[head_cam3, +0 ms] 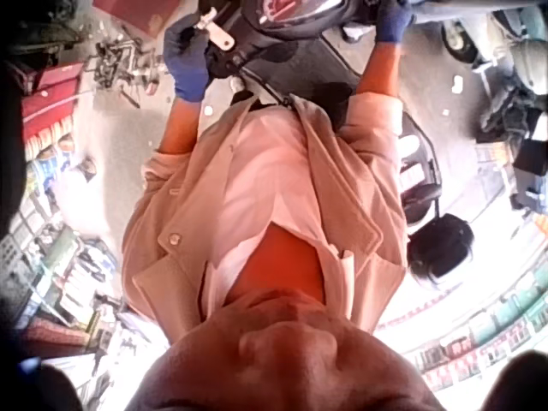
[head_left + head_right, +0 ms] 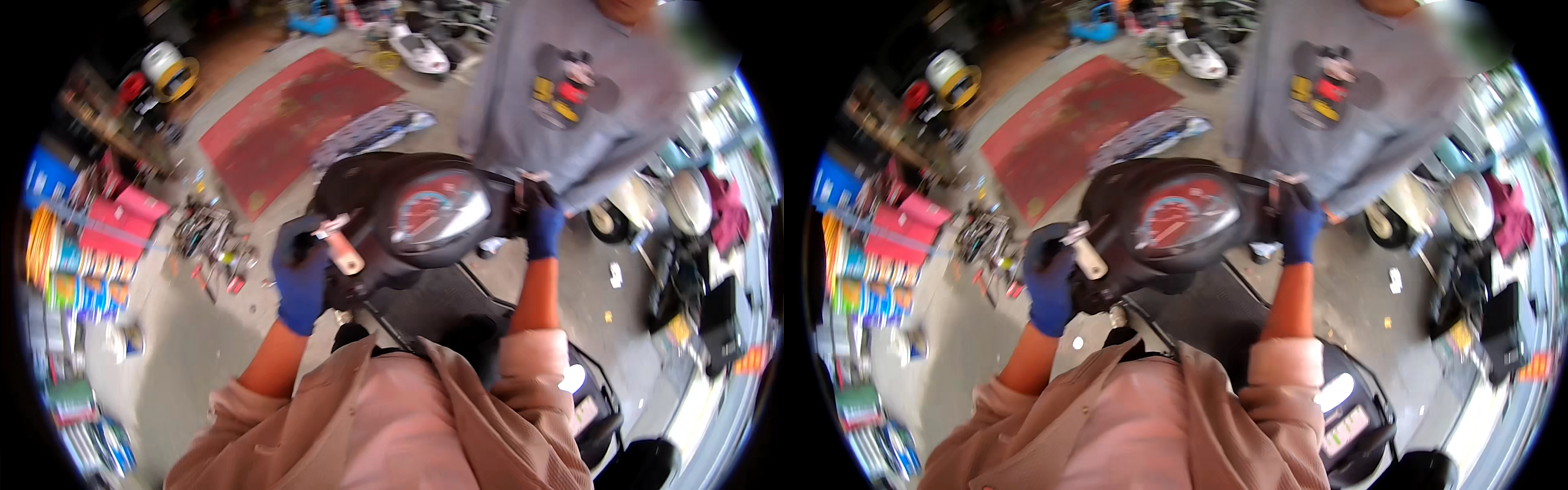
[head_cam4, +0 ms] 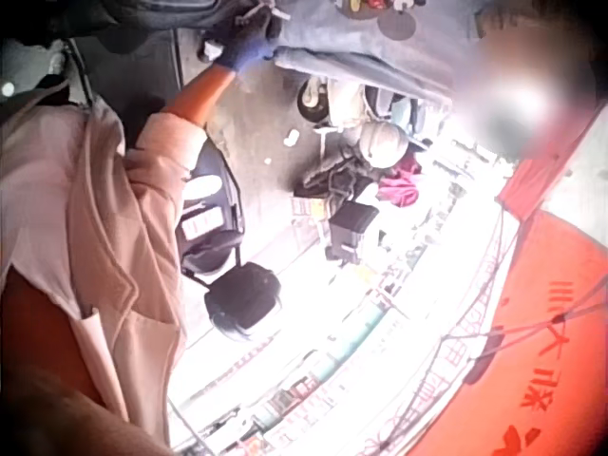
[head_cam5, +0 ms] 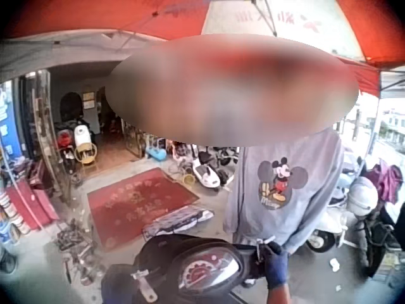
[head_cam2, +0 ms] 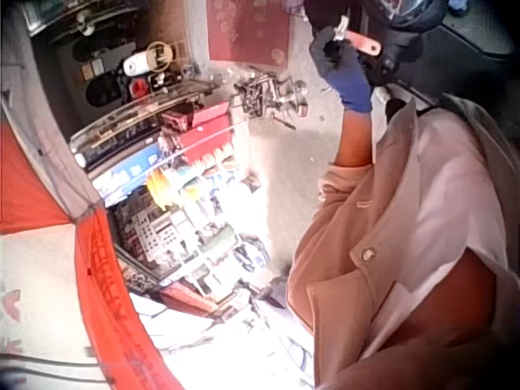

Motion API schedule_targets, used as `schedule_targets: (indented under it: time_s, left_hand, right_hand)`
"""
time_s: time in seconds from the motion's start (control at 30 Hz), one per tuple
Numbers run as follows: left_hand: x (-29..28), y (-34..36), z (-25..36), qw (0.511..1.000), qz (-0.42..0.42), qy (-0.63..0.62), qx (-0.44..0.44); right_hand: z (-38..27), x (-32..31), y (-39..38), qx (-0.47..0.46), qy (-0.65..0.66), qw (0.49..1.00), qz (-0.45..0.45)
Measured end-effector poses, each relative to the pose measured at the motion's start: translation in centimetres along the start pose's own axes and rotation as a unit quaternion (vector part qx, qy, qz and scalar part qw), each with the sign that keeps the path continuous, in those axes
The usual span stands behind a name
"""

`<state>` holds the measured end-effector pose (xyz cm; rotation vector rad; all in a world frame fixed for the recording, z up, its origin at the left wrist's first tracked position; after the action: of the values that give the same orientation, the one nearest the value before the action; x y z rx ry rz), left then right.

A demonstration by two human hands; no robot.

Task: The person works on a scooter's handlebar area, using a wrench to tighten components and handling small parts. They retrieve additional parts from a pink basin and continue adjusting the handlebar assembly.

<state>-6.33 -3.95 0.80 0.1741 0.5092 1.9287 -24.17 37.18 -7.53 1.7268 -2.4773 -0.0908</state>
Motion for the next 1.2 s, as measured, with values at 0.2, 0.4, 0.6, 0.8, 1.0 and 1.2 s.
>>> schedule_targets:
  time_s: [0.2, 0.4, 0.6, 0.8, 1.0, 1.2]
  left_hand:
    - [-0.6, -0.4, -1.0, 0.988, -0.083, 0.102, 0.079]
    - [2.4, -1.3, 1.9, 0.999, -0.027, -0.013, -0.036]
    - [1.7, -1.3, 1.5, 1.0, -0.017, 0.0, -0.009]
    - [0.5, -0.5, -0.3, 0.999, -0.04, -0.021, -0.029]
    - [0.2, -0.8, 0.1, 0.996, -0.058, 0.049, 0.039]
    - [0.8, -1.2, 0.8, 0.997, -0.046, 0.046, 0.044]
  right_hand:
    - [-0.3, 0.5, -0.2, -0.06, -0.014, 0.998, 0.019]
    - [-1.7, -1.5, -1.2, 0.021, 0.013, 0.998, 0.052]
    - [-1.1, -1.3, -1.7, -0.003, 0.0, 0.998, 0.07]
    - [-0.4, -1.0, -1.0, -0.001, 0.0, 0.998, 0.069]
    - [0.1, -1.0, -0.7, 0.001, -0.009, 0.997, 0.072]
    - [-0.6, -1.2, -1.3, -0.004, 0.049, 0.995, 0.082]
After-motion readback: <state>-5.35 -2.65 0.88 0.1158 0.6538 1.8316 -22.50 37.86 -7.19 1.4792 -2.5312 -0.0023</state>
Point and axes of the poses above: each hand's wrist, its own y-axis towards the middle knuckle, its own x-axis out of the palm, z = x × y, the point moved 6 cm from there along y, towards the middle knuckle
